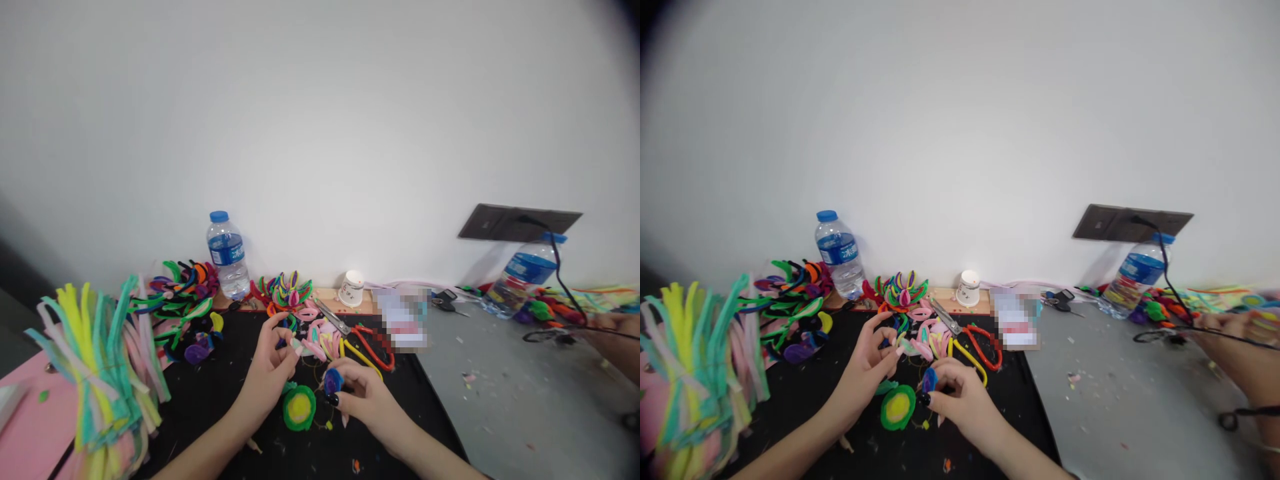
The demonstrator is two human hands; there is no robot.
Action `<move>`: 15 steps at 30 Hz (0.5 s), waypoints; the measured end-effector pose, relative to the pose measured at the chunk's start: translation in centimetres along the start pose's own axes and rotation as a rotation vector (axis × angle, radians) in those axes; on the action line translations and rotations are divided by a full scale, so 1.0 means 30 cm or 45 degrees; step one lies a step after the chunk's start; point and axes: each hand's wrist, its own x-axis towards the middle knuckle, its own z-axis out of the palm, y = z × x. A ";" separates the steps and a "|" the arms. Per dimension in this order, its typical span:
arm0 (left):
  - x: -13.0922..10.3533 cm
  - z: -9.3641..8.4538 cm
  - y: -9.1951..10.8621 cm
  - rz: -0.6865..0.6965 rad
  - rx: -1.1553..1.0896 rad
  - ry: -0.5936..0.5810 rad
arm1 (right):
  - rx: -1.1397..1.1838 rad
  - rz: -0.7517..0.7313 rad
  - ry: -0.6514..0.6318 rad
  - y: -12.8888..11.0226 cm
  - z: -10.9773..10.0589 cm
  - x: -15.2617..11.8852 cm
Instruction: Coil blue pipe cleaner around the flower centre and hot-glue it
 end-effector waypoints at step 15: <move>0.011 -0.014 -0.003 0.032 0.024 0.021 | 0.002 0.027 -0.014 0.002 0.003 -0.002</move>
